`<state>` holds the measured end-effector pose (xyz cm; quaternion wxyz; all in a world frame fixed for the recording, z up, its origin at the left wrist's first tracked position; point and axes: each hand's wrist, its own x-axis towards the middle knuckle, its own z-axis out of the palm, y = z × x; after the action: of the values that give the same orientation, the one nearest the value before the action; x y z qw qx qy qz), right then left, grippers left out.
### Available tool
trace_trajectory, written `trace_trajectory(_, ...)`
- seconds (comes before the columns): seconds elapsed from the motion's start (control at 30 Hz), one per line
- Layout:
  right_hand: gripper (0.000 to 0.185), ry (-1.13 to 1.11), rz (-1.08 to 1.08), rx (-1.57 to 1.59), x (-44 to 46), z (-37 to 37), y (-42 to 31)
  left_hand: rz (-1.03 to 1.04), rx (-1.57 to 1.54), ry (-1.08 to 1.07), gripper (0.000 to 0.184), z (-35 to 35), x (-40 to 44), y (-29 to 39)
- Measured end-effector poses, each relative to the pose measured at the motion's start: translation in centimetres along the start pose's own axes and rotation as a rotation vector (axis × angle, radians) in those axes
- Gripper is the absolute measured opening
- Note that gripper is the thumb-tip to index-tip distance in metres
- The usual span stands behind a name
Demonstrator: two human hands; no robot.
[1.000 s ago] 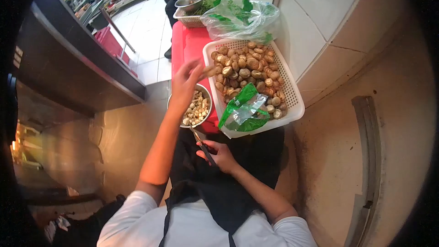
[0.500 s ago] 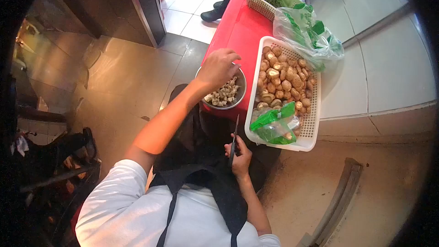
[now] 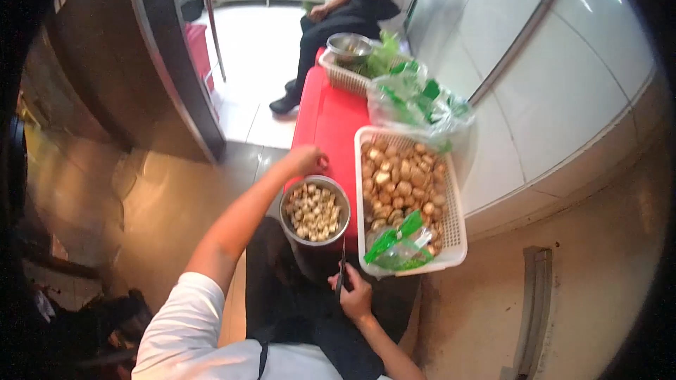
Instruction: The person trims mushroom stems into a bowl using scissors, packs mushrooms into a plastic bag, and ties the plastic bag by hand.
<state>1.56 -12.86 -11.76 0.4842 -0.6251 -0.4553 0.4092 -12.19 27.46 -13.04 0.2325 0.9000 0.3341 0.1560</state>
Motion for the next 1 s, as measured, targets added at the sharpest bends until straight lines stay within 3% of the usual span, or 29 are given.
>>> trace_trajectory(0.13, 0.049, 0.041, -0.056, -0.054, -0.2, -0.5, 0.6, 0.092, 0.059, 0.000, 0.013, -0.1, 1.2, 0.0)
trace_trajectory(0.27, 0.052, 0.036, -0.083, -0.173, -0.7, -1.0, 3.4, -0.018, 0.141, 0.106, 0.010, -0.1, 0.3, 1.4)
trace_trajectory(0.33, 0.053, 0.038, -0.134, -0.204, -0.4, -1.2, 3.9, -0.025, 0.040, 0.266, 0.010, -2.2, -1.4, 4.3)
trace_trajectory(0.47, 0.048, -0.022, -0.220, -0.251, 0.0, -1.4, 2.1, -0.047, -0.097, 0.273, 0.012, -8.9, -9.8, 15.1)
trace_trajectory(0.63, 0.053, -0.064, -0.210, -0.254, 0.0, -1.0, 1.3, 0.064, 0.034, 0.340, 0.022, -7.2, -13.7, 17.5)
trace_trajectory(0.73, 0.049, -0.078, -0.270, -0.245, -0.2, -1.1, -0.4, 0.143, -0.120, 0.456, 0.023, -7.4, -12.8, 22.3)
trace_trajectory(0.83, 0.045, -0.003, -0.406, -0.280, -0.1, -1.2, -1.1, 0.375, -0.216, 0.384, 0.022, -6.5, -11.2, 29.4)
trace_trajectory(0.9, 0.043, -0.072, -0.297, -0.384, 0.0, -2.1, -1.1, 0.544, -0.217, 0.260, 0.019, -4.9, -9.9, 32.4)
trace_trajectory(0.97, 0.043, -0.138, -0.213, -0.400, -0.5, -2.6, -0.9, 0.518, 0.048, 0.129, 0.014, -2.2, -8.2, 31.9)
trace_trajectory(1.0, 0.043, -0.154, -0.221, -0.254, -0.4, -2.8, -1.5, 0.509, 0.164, 0.036, 0.012, -0.7, -7.7, 31.8)
